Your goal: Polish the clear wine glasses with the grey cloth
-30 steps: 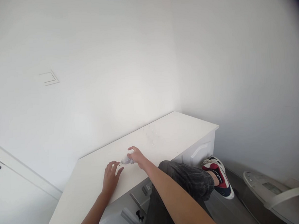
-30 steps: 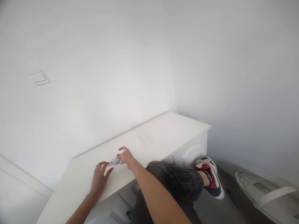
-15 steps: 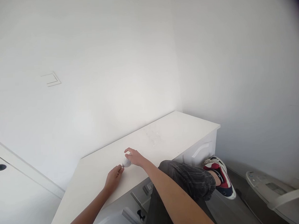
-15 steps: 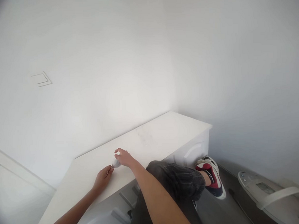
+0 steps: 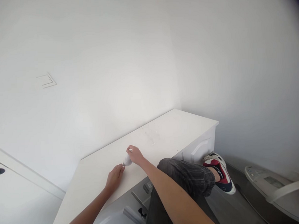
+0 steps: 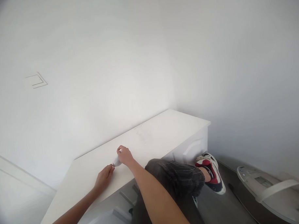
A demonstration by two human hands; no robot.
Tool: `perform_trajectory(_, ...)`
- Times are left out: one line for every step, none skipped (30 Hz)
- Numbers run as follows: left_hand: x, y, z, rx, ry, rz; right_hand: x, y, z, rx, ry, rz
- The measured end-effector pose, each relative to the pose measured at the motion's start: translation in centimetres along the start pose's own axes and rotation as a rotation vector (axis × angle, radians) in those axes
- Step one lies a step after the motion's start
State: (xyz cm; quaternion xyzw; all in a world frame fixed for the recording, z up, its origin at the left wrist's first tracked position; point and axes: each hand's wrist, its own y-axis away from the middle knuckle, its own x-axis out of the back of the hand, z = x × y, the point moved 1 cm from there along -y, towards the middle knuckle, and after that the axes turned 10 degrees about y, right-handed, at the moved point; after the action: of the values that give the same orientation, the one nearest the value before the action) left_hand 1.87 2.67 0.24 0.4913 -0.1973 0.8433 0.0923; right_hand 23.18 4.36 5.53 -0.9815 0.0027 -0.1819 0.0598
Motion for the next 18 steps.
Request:
perform_trajectory(0.0,0.0,0.1,-0.002,0.002,0.001,0.0,0.0,0.0,-0.008,-0.004,0.011)
perform_trajectory(0.0,0.0,0.1,-0.005,0.007,0.003,0.1,0.0,0.0,-0.014,-0.009,0.02)
perform_trajectory(0.0,0.1,0.1,-0.008,0.014,0.007,0.1,0.1,0.0,-0.02,-0.016,0.027)
perform_trajectory(0.0,0.1,0.2,-0.011,0.019,0.01,0.2,0.1,0.0,-0.024,-0.024,0.032)
perform_trajectory(0.0,0.1,0.2,-0.015,0.025,0.012,0.3,0.1,-0.1,-0.027,-0.034,0.036)
perform_trajectory(0.0,0.1,0.1,-0.017,0.031,0.014,0.4,0.2,-0.2,-0.031,-0.047,0.04)
perform_trajectory(-0.1,0.2,0.1,-0.018,0.036,0.016,0.4,0.2,-0.3,-0.034,-0.06,0.043)
perform_trajectory(-0.1,0.2,0.0,-0.019,0.04,0.02,0.5,0.2,-0.4,-0.037,-0.075,0.045)
perform_trajectory(-0.2,0.2,-0.1,-0.02,0.044,0.022,0.6,0.2,-0.4,-0.043,-0.09,0.048)
perform_trajectory(-0.2,0.2,-0.2,-0.023,0.047,0.023,0.6,0.2,-0.5,-0.051,-0.106,0.05)
perform_trajectory(-0.2,0.2,-0.3,-0.026,0.049,0.023,0.7,0.2,-0.5,-0.062,-0.125,0.048)
perform_trajectory(-0.3,0.1,-0.4,-0.03,0.048,0.022,0.8,0.2,-0.5,-0.078,-0.146,0.044)
perform_trajectory(-0.3,0.1,-0.5,-0.033,0.047,0.022,0.8,0.2,-0.5,-0.097,-0.17,0.037)
perform_trajectory(-0.2,0.1,-0.5,-0.036,0.045,0.025,0.9,0.1,-0.4,-0.12,-0.196,0.029)
perform_trajectory(-0.2,0.0,-0.5,-0.038,0.042,0.03,1.0,0.0,-0.3,-0.144,-0.221,0.022)
perform_trajectory(-0.1,0.0,-0.6,-0.041,0.039,0.038,1.2,-0.1,-0.2,-0.17,-0.246,0.017)
perform_trajectory(-0.1,-0.1,-0.6,-0.043,0.037,0.046,1.3,-0.2,0.0,-0.193,-0.267,0.014)
perform_trajectory(0.0,-0.1,-0.6,-0.045,0.037,0.053,1.5,-0.3,0.1,-0.212,-0.284,0.012)
